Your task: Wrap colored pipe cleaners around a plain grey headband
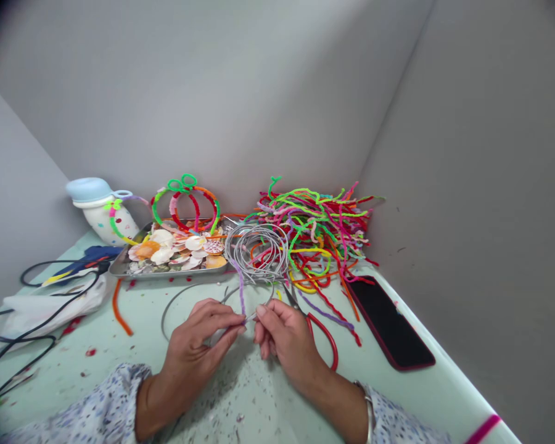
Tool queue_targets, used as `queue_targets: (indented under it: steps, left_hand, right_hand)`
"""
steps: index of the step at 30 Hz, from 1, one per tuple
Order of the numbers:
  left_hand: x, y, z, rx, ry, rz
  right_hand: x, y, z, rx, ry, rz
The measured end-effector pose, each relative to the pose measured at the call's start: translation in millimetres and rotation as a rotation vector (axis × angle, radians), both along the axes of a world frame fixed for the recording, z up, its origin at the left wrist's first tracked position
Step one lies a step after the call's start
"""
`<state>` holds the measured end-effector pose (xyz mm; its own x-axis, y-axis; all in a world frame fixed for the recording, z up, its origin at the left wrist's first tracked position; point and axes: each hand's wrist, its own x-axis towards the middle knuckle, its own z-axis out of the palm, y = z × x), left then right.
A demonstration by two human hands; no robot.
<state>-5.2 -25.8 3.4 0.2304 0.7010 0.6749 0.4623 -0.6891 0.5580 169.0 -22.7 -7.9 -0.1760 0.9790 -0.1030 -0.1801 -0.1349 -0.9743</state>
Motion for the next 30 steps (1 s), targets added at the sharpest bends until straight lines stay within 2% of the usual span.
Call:
queue_targets:
  steps: [9,21,30]
  left_hand:
    - [-0.6,0.6,-0.9,0.011,-0.001,-0.01]
    - [-0.7,1.1,-3.3,-0.079,-0.017,-0.052]
    - [-1.4,0.8,-1.4,-0.015,-0.026,-0.006]
  right_hand:
    - [-0.1,-1.3,2.3,-0.001,0.038,-0.003]
    - [-1.4,-1.8,2.5,0.028,0.03,-0.019]
    - [-2.0,-0.8,1.6,0.04,0.034,-0.027]
